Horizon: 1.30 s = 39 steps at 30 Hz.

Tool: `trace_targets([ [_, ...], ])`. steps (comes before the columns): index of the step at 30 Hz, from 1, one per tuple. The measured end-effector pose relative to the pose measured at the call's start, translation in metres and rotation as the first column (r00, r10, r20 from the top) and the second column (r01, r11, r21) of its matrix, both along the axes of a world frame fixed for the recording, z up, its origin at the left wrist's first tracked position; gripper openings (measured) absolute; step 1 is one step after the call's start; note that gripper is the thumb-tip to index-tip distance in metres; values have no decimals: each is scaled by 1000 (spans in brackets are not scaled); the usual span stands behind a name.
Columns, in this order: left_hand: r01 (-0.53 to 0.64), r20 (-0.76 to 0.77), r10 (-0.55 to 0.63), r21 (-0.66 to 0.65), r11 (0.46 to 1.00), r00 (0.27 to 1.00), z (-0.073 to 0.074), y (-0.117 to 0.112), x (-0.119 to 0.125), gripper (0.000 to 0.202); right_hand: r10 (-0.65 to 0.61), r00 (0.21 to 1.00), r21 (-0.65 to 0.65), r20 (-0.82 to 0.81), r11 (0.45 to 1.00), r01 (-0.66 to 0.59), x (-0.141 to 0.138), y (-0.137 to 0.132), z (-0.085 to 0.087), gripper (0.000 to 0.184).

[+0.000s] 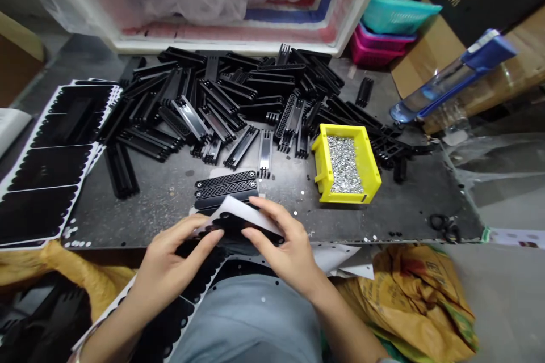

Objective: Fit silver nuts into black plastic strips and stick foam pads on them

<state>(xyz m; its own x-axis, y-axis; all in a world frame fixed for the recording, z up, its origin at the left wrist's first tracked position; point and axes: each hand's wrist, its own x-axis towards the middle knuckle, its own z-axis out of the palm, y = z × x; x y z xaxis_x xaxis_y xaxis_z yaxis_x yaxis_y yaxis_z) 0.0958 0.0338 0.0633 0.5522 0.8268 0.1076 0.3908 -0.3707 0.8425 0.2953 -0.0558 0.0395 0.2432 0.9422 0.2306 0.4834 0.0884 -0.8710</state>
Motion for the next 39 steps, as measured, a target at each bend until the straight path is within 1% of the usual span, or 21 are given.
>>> trace_targets([
  [2, -33, -16, 33, -28, 999, 999, -6, 2, 11, 12, -65, 979, 70, 195, 996, 52, 6, -7, 2, 53],
  [3, -5, -19, 4, -26, 1000, 1000, -10, 4, 16, 12, -91, 944, 111, 318, 992, 58, 9, -10, 3, 52],
  [5, 136, -22, -136, 10, 991, 990, -15, 11, 25, 12, -112, 856, 169, 505, 985, 29, 14, -12, 6, 47],
  [6, 225, -32, -224, 45, 973, 974, -16, 14, 29, 14, -98, 831, 175, 547, 985, 1, 16, -12, 6, 45],
  [7, 310, -51, -307, 78, 947, 950, -16, 17, 31, 19, -62, 830, 165, 554, 986, -37, 18, -11, 6, 44],
  [9, 436, -101, -426, 115, 892, 899, -13, 21, 33, 25, 29, 870, 141, 492, 984, -113, 20, -11, 4, 44],
  [12, 490, -139, -473, 135, 862, 870, -14, 19, 33, 26, 131, 928, 162, 350, 967, -198, 26, -18, -2, 47],
  [14, 429, -150, -404, 219, 876, 902, -21, 12, 34, 25, 182, 942, 170, 283, 957, -236, 35, -27, -3, 41],
  [17, 266, -163, -216, 423, 866, 963, -39, 1, 41, 24, 250, 966, 67, 70, 965, -255, 58, -43, 4, 15],
  [20, 171, -175, -90, 531, 830, 980, -51, -10, 53, 23, 95, 953, 45, -288, 995, -86, 80, -45, 19, 4],
  [21, 154, -168, -73, 547, 823, 983, -52, -12, 56, 21, 15, 938, 51, -345, 999, 3, 83, -40, 23, 5],
  [22, 138, -147, -66, 557, 819, 987, -51, -14, 57, 18, -61, 940, 60, -335, 995, 86, 82, -32, 27, 12],
  [23, 117, -112, -64, 559, 821, 992, -48, -14, 57, 15, -120, 960, 67, -255, 988, 141, 77, -21, 30, 20],
  [25, 46, -33, -33, 523, 851, 999, -40, -9, 47, 14, -150, 988, 92, 40, 985, 146, 58, 6, 30, 31],
  [26, -14, -7, 20, 483, 875, 1000, -35, -4, 39, 12, -95, 978, 98, 184, 992, 78, 45, 22, 27, 35],
  [28, -175, -15, 195, 381, 908, 981, -30, 12, 16, 10, 83, 944, 107, 318, 987, -123, 18, 52, 16, 43],
  [30, -310, -85, 345, 280, 909, 935, -32, 31, -8, 11, 219, 905, 111, 364, 955, -275, -4, 78, 2, 34],
  [31, -332, -120, 365, 226, 916, 923, -34, 39, -18, 12, 264, 888, 108, 377, 939, -326, -12, 89, -5, 25],
  [33, -319, -157, 333, 109, 941, 930, -42, 52, -31, 15, 323, 861, 95, 393, 917, -387, -20, 103, -16, 13],
  [35, -293, -141, 292, 12, 956, 946, -50, 58, -34, 19, 363, 849, 72, 383, 905, -419, -22, 110, -22, 12],
  [39, -307, -81, 302, -64, 949, 950, -57, 58, -28, 18, 390, 852, 27, 350, 905, -425, -21, 114, -25, 14],
])
